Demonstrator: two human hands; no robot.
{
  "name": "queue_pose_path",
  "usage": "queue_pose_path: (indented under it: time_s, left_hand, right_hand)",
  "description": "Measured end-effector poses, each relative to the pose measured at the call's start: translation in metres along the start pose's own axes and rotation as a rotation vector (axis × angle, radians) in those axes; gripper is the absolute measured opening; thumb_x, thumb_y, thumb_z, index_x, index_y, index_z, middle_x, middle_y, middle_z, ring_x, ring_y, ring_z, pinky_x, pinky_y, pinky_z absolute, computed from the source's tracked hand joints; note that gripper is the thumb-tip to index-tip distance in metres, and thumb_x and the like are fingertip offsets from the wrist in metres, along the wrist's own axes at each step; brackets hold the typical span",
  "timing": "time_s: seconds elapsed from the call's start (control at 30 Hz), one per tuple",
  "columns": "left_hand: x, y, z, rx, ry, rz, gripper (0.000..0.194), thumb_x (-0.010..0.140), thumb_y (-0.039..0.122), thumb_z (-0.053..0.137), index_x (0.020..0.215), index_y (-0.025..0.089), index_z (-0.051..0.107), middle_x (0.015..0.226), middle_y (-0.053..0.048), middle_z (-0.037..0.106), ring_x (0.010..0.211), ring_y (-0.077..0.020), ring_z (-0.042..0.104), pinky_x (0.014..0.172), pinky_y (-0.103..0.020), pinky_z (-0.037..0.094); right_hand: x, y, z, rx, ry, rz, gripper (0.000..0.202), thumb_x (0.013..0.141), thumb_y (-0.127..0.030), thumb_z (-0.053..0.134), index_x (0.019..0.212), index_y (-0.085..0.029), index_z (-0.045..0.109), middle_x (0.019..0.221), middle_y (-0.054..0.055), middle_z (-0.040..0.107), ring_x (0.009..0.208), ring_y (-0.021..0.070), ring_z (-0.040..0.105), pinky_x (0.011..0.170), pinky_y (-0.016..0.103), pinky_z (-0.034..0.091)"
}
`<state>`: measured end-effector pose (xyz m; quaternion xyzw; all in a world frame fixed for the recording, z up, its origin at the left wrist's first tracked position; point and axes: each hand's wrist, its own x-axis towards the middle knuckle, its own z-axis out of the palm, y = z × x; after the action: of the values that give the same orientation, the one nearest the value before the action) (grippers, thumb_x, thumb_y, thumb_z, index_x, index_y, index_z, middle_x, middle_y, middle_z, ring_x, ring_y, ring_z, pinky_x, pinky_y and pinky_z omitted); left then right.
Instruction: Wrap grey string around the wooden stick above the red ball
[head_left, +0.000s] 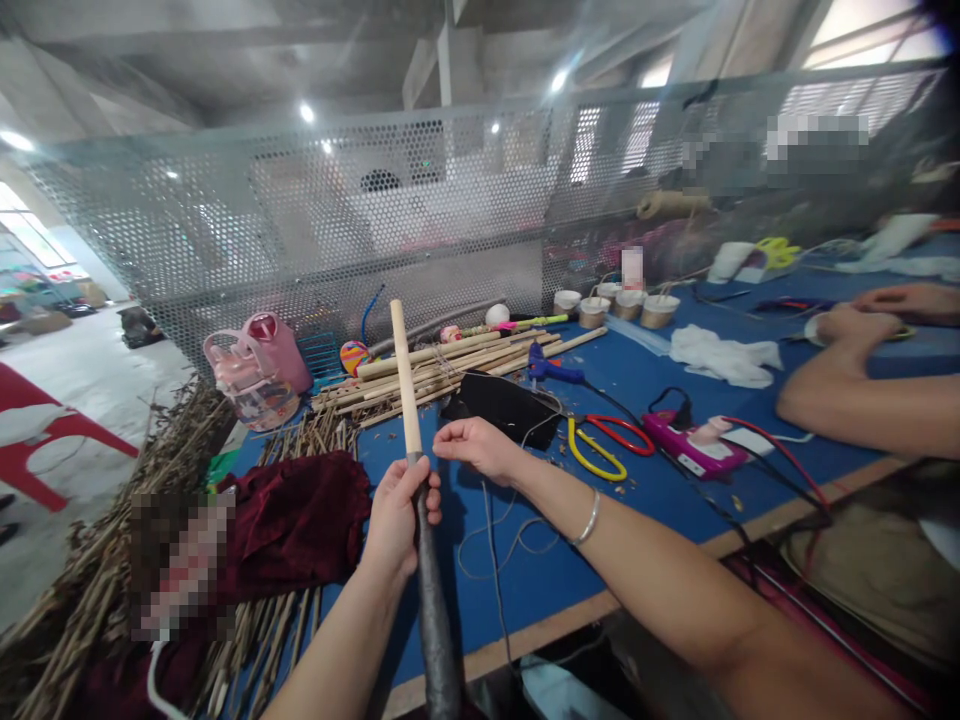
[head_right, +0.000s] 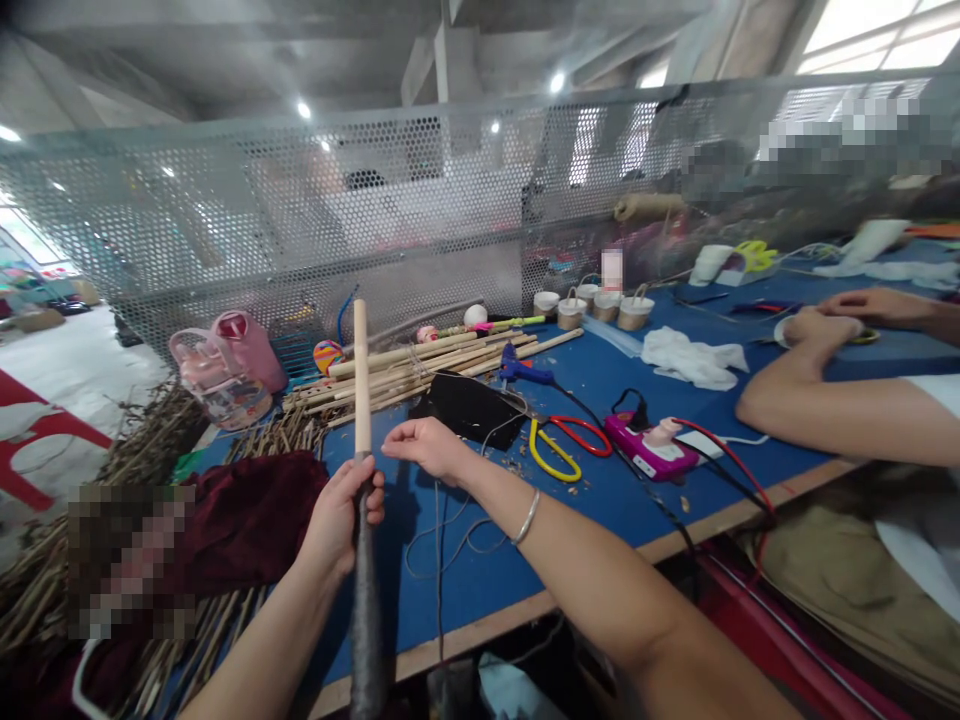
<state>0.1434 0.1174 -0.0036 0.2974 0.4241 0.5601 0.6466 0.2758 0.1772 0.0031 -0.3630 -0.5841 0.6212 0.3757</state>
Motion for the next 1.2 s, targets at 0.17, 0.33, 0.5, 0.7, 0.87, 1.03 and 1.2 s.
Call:
queue_pose_path:
  time_s: [0.17,0.33,0.5,0.7,0.87,1.03,1.2]
  left_hand:
    - [0.002,0.0,-0.002,-0.021,0.082,-0.043,0.03,0.061,0.029,0.073,0.066,0.016,0.047,0.058,0.003,0.055,0.047,-0.0049,0.05,0.047,-0.017,0.047]
    - [0.001,0.0,-0.007,-0.033,0.077,-0.077,0.025,0.06,0.028,0.074,0.071,0.014,0.055,0.06,0.003,0.057,0.049,-0.0056,0.052,0.054,-0.02,0.049]
    - [-0.003,0.002,-0.01,0.012,0.014,-0.1,0.028,0.063,0.03,0.073,0.082,0.011,0.063,0.065,-0.002,0.063,0.047,-0.0056,0.051,0.048,-0.017,0.045]
    - [-0.004,0.002,-0.009,0.013,0.041,-0.12,0.028,0.066,0.028,0.071,0.085,0.01,0.064,0.068,-0.003,0.065,0.048,-0.0065,0.054,0.049,-0.017,0.047]
    - [-0.002,0.002,-0.01,-0.014,0.004,-0.096,0.021,0.069,0.025,0.068,0.085,0.012,0.06,0.07,-0.004,0.065,0.049,-0.0075,0.055,0.05,-0.018,0.049]
    - [-0.002,0.001,-0.006,-0.133,0.025,-0.197,0.014,0.078,0.022,0.058,0.087,0.011,0.058,0.073,-0.006,0.064,0.049,-0.0072,0.055,0.048,-0.018,0.049]
    - [-0.003,-0.001,-0.004,-0.101,-0.001,-0.256,0.02,0.081,0.028,0.053,0.093,0.012,0.056,0.079,-0.008,0.065,0.052,-0.0076,0.056,0.051,-0.02,0.049]
  right_hand:
    - [0.002,0.002,-0.002,0.018,-0.007,0.014,0.028,0.062,-0.035,0.069,0.07,-0.011,0.057,0.048,-0.007,0.042,0.042,0.0039,0.031,0.043,0.021,0.02]
    - [0.003,0.003,-0.004,0.006,-0.017,0.017,0.029,0.063,-0.036,0.068,0.07,-0.011,0.057,0.045,-0.008,0.038,0.04,0.0029,0.027,0.042,0.02,0.017]
    - [0.002,0.002,-0.005,0.002,-0.046,0.035,0.029,0.064,-0.036,0.068,0.071,-0.011,0.057,0.044,-0.008,0.041,0.037,0.0018,0.025,0.039,0.02,0.013]
    - [0.001,0.002,-0.007,-0.017,-0.124,0.082,0.025,0.065,-0.034,0.066,0.07,-0.011,0.057,0.042,-0.008,0.041,0.033,0.0015,0.024,0.035,0.02,0.012]
    - [0.003,0.005,-0.007,-0.007,-0.141,0.086,0.024,0.067,-0.033,0.066,0.071,-0.011,0.056,0.041,-0.009,0.04,0.032,0.0014,0.025,0.032,0.018,0.012]
    - [0.005,0.01,-0.006,0.101,-0.185,0.093,0.031,0.067,-0.035,0.067,0.088,-0.014,0.055,0.041,-0.011,0.035,0.031,0.0023,0.021,0.029,0.016,0.011]
    - [0.004,0.012,-0.004,0.126,-0.229,0.116,0.029,0.071,-0.035,0.062,0.085,-0.011,0.058,0.046,-0.008,0.043,0.032,0.0014,0.021,0.03,0.017,0.009]
